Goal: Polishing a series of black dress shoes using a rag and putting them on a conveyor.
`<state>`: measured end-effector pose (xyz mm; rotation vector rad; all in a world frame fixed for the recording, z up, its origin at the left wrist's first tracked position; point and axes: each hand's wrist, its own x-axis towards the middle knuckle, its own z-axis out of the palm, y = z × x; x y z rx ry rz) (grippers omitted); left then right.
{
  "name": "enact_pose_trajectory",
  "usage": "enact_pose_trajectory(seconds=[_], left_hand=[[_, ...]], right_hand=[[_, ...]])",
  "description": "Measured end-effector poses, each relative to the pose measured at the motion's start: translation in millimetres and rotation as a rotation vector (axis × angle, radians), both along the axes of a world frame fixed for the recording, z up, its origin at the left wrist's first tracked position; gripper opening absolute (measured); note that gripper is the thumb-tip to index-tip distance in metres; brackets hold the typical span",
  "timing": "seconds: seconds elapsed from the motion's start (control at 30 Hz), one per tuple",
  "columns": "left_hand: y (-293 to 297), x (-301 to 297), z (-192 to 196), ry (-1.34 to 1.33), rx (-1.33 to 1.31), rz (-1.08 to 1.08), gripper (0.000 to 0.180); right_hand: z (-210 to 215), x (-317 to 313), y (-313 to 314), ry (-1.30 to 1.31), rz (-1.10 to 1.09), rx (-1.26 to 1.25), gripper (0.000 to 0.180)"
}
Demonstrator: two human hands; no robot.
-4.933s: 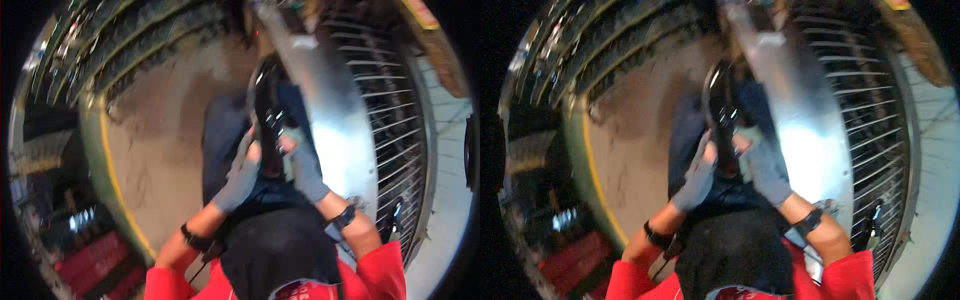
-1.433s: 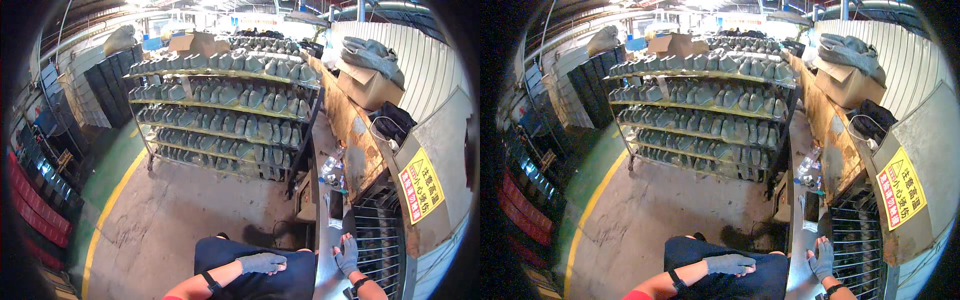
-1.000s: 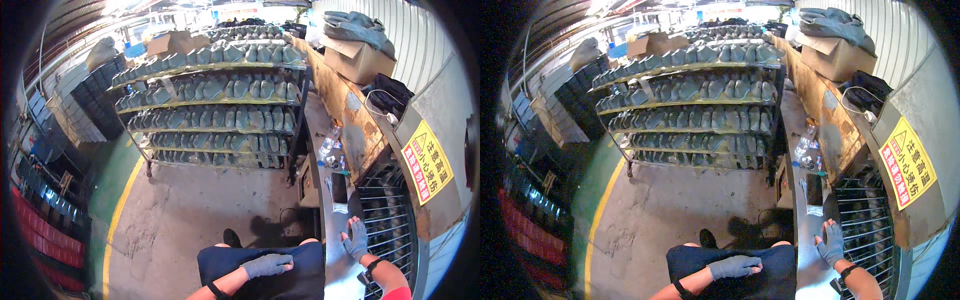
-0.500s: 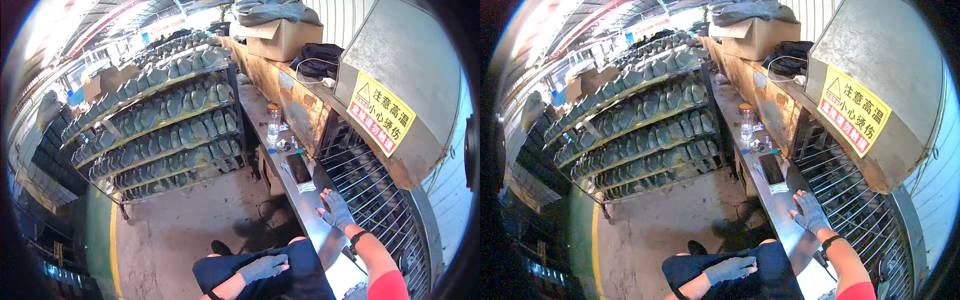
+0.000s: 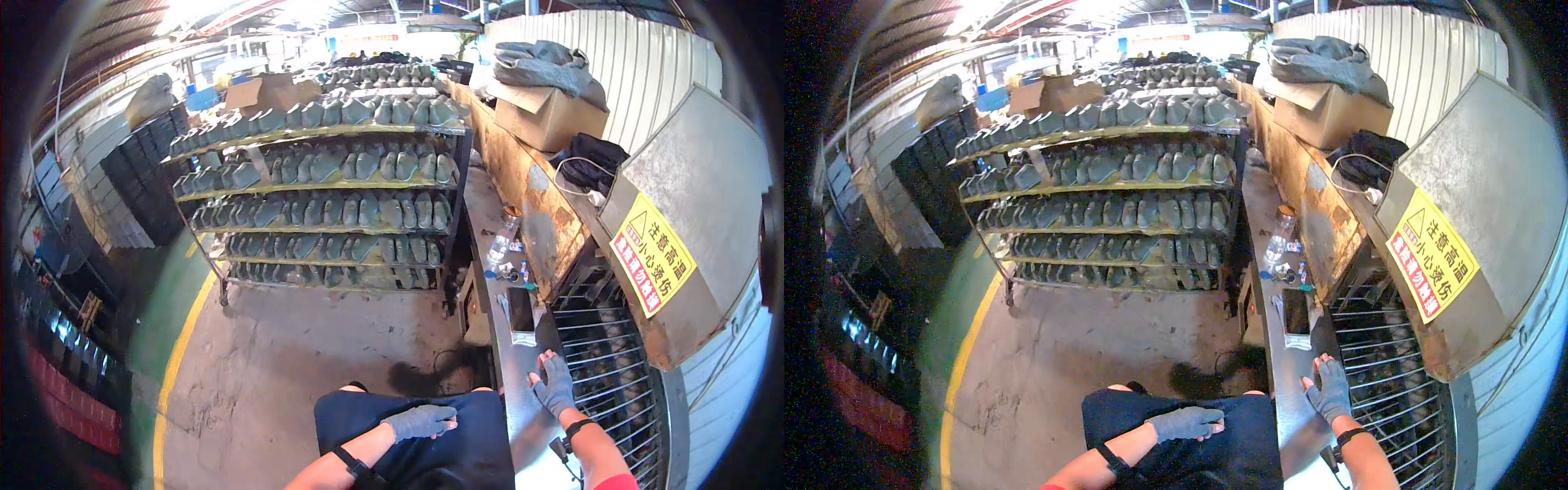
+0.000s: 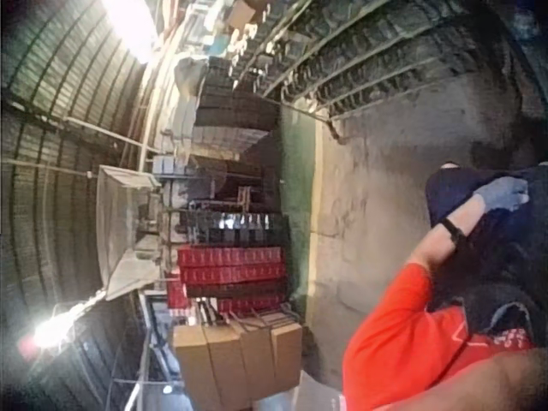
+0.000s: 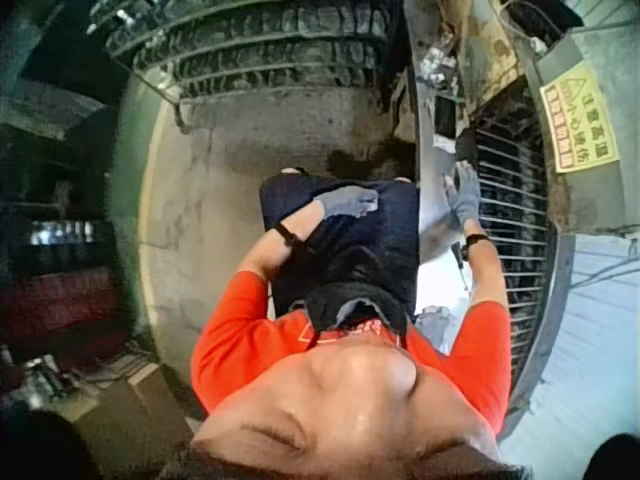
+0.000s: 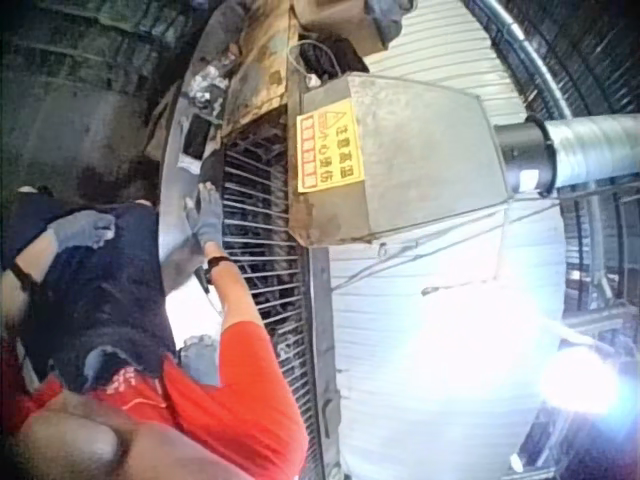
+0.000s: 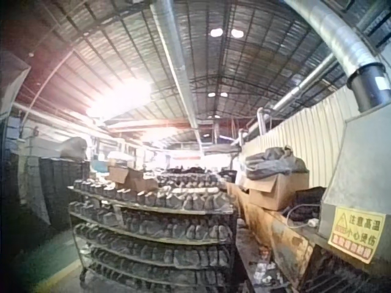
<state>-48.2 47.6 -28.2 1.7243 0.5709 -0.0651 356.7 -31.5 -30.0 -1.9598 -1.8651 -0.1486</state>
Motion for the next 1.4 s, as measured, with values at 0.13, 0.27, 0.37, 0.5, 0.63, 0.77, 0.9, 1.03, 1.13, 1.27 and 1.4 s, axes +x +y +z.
enact_pose_trajectory(seconds=[0.13, 0.27, 0.37, 0.5, 0.63, 0.77, 0.9, 1.03, 1.13, 1.27, 1.4], left_hand=[[-9, 8, -1, -0.039, 0.054, 0.011, 0.027], [-13, 9, 13, 0.0, 0.092, -0.011, 0.026], [-12, 12, 10, 0.017, 0.079, -0.018, 0.024], [-12, 10, 0, -0.026, 0.001, 0.006, 0.022], [-9, 4, -1, -0.056, 0.018, 0.024, 0.022], [-4, 0, 3, -0.037, 0.013, 0.024, 0.023], [-4, 0, 18, -0.044, 0.012, 0.028, 0.024], [-3, 3, 22, 0.001, 0.015, 0.009, 0.026], [-1, 2, 13, -0.002, 0.011, 0.002, 0.03], [1, 6, 10, 0.034, 0.002, -0.016, 0.033], [1, 3, 11, -0.003, -0.035, 0.001, 0.032]], right_hand=[[-1, 4, -1, 0.033, -0.03, -0.008, 0.068], [5, 2, -3, 0.016, -0.045, 0.034, 0.064], [6, 1, -6, 0.033, -0.046, 0.022, 0.066], [7, -2, -8, 0.027, -0.058, 0.009, 0.065], [8, 0, -7, 0.026, -0.053, 0.007, 0.063], [9, -4, -3, 0.026, -0.044, 0.013, 0.062], [6, 0, -1, 0.035, -0.053, -0.017, 0.063], [2, 3, -1, 0.03, -0.053, -0.017, 0.063], [4, 1, 0, 0.052, -0.069, -0.044, 0.063], [5, 1, -3, 0.033, -0.069, -0.033, 0.063], [8, -2, -3, 0.045, -0.083, -0.029, 0.062]])
